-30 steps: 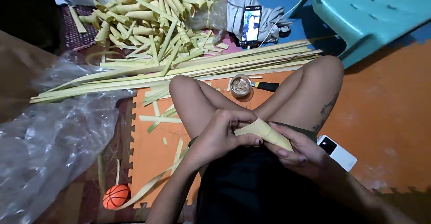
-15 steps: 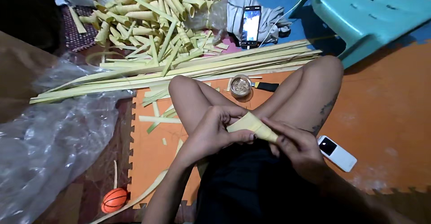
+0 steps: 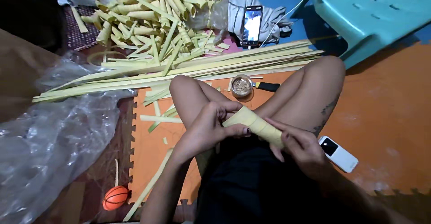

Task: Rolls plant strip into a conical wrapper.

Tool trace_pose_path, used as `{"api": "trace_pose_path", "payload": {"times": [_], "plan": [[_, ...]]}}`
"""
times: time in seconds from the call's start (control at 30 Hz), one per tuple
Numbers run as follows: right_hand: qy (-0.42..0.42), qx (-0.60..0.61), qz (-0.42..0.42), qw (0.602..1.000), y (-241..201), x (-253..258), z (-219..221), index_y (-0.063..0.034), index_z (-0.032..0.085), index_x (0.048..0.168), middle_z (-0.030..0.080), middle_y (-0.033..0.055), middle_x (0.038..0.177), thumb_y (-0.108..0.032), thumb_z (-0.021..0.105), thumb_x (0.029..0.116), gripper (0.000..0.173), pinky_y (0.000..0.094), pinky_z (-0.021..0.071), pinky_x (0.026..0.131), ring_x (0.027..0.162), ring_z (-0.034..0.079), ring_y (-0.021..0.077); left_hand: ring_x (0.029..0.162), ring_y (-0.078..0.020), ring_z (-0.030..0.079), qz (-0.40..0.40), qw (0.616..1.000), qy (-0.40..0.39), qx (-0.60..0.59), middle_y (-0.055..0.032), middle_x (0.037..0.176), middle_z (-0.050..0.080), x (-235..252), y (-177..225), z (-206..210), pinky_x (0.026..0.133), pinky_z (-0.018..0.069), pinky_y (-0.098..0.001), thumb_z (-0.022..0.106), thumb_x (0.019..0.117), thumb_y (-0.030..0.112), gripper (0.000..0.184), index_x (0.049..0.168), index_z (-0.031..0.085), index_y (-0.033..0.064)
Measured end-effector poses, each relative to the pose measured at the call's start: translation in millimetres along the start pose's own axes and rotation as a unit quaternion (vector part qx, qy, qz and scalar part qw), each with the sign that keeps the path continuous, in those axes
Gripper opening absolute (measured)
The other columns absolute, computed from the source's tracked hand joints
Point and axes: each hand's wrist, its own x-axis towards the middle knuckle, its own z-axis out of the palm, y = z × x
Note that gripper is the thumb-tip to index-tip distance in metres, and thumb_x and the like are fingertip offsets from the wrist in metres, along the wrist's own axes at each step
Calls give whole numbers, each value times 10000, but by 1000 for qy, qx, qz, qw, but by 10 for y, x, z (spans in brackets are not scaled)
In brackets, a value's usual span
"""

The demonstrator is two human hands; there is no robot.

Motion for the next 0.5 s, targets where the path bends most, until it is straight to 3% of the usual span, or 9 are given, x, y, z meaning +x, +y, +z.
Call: {"api": "trace_pose_path", "payload": {"times": [0.07, 0.17, 0.2, 0.3, 0.33, 0.37, 0.43, 0.47, 0.5], "plan": [[-5, 98, 80, 992, -44, 4, -6, -100, 629, 1348, 750, -46, 964, -213, 382, 1109, 362, 96, 420, 459, 538, 534, -65, 738, -93, 736, -4, 1000, -14, -9, -44, 851, 762, -2, 1, -21, 695, 624, -225, 740, 872, -26, 266, 1131, 690, 10], [30, -182, -133, 974, 145, -21, -43, -152, 620, 1402, 628, 13, 1244, -258, 560, 1050, 373, 97, 504, 775, 904, 597, -44, 721, -98, 734, -6, 1000, 5, -12, -53, 833, 757, 1, 8, -30, 687, 628, -234, 732, 865, -50, 248, 1107, 700, -1], [29, -193, -142, 970, 149, -29, -41, -155, 617, 1405, 630, 14, 1234, -276, 551, 1059, 372, 102, 508, 804, 936, 602, -38, 716, -96, 733, -4, 1000, 5, -13, -49, 826, 754, 1, 12, -39, 687, 629, -234, 730, 866, -46, 242, 1101, 695, 0], [-19, 124, 108, 986, -41, -47, -4, -149, 621, 1338, 708, -92, 851, -253, 348, 1118, 366, 77, 377, 435, 501, 474, -88, 732, -95, 737, -9, 999, -15, -33, -49, 841, 757, 2, 24, -68, 708, 629, -229, 720, 875, -55, 263, 1131, 678, -11], [-23, 146, 125, 981, -50, -48, -12, -162, 622, 1330, 705, -97, 837, -292, 346, 1121, 369, 80, 361, 423, 485, 455, -91, 724, -95, 735, -9, 999, -17, -36, -53, 838, 757, 6, 23, -76, 698, 627, -226, 716, 872, -65, 262, 1126, 677, -13], [-7, 87, 66, 994, -10, -58, -8, -139, 632, 1359, 713, -104, 929, -254, 398, 1108, 362, 68, 402, 482, 560, 496, -104, 715, -98, 733, -6, 999, -11, -37, -58, 833, 755, 10, 20, -83, 688, 626, -227, 714, 867, -77, 259, 1117, 681, -18], [22, -145, -119, 982, 140, -67, -33, -117, 596, 1428, 642, -10, 1229, -310, 507, 1067, 419, 100, 513, 815, 954, 600, -60, 699, -99, 731, 4, 999, 2, -32, -56, 823, 753, 7, 16, -106, 670, 626, -230, 712, 863, -85, 266, 1119, 681, -18], [32, -197, -160, 967, 177, -67, -41, -98, 585, 1430, 632, 41, 1241, -340, 497, 1077, 437, 134, 528, 864, 1003, 615, -17, 698, -103, 732, 5, 999, 1, -33, -55, 823, 753, 7, 24, -118, 666, 629, -233, 711, 865, -84, 268, 1123, 676, -17], [34, -167, -138, 976, 164, -81, -28, -81, 598, 1420, 669, 14, 1164, -299, 480, 1088, 414, 117, 532, 768, 885, 619, -41, 699, -104, 732, 5, 999, -7, -38, -53, 820, 751, 12, 32, -129, 667, 630, -235, 707, 869, -80, 268, 1127, 670, -17]]}}
